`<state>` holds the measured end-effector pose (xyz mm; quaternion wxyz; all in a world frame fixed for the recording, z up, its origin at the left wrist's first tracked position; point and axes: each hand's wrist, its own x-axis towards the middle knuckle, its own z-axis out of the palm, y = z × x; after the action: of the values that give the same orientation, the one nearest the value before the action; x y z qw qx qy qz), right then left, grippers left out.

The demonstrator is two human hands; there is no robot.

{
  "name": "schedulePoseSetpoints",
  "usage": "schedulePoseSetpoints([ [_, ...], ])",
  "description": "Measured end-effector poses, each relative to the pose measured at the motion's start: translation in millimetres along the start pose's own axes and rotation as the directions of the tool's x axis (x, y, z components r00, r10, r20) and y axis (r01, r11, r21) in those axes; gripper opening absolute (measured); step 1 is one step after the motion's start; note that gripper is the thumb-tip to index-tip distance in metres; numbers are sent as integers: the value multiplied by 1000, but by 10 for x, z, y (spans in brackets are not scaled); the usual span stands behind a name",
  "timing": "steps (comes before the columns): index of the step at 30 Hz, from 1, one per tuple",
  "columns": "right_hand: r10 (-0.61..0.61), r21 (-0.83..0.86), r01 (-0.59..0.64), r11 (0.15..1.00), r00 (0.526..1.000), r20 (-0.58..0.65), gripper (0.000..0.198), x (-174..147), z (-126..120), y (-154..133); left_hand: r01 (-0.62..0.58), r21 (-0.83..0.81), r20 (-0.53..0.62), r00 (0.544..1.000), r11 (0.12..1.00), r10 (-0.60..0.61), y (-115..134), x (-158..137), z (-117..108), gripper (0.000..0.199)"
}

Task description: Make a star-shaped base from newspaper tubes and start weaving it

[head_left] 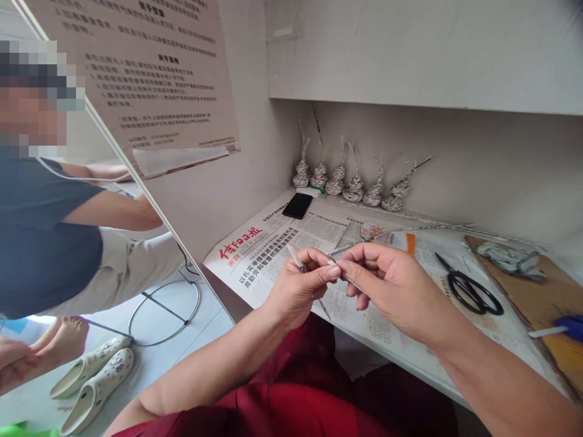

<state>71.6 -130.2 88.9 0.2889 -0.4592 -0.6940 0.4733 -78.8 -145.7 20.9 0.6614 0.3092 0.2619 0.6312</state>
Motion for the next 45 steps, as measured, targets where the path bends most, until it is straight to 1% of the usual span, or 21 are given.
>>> schedulePoseSetpoints([
  [3,31,24,-31,999,999,27,22,27,20,-63,19,-35,-8,1000,999,-19,20,12,-16,31],
  [8,59,12,-60,998,998,12,19,61,50,-144,34,-76,6,999,997,-34,60,23,-54,30],
  [11,95,23,-96,995,995,36,19,88,69,-157,46,-80,-1,999,996,-46,87,12,-82,29],
  [14,94,50,-98,994,993,72,22,110,85,-145,35,-78,4,999,996,-35,116,-7,-103,29],
  [17,88,90,-96,991,993,80,26,118,109,-136,17,-59,24,1000,998,-15,140,-23,-118,28],
  [23,130,177,-148,973,985,112,38,81,158,-133,9,-5,37,999,1000,-9,135,-41,-142,31],
  [27,195,306,-250,919,960,200,45,42,149,-97,30,17,47,998,999,-30,104,-69,-155,34],
  [29,222,343,-301,890,942,251,43,13,141,-67,45,27,71,996,999,-47,91,-87,-164,35],
  [32,239,395,-352,849,921,306,37,-49,133,-21,33,40,122,992,999,-38,82,-118,-168,33],
  [34,241,429,-386,817,903,355,34,-102,130,3,22,46,148,989,999,-28,84,-145,-157,32],
  [37,229,471,-430,770,875,426,30,-187,125,34,50,46,190,980,998,-58,93,-187,-120,32],
  [41,219,514,-464,721,857,466,30,-290,119,97,68,30,251,965,997,-73,87,-237,-60,32],
  [45,198,532,-477,700,845,497,30,-358,112,197,92,6,269,959,996,-91,48,-273,-6,33],
])
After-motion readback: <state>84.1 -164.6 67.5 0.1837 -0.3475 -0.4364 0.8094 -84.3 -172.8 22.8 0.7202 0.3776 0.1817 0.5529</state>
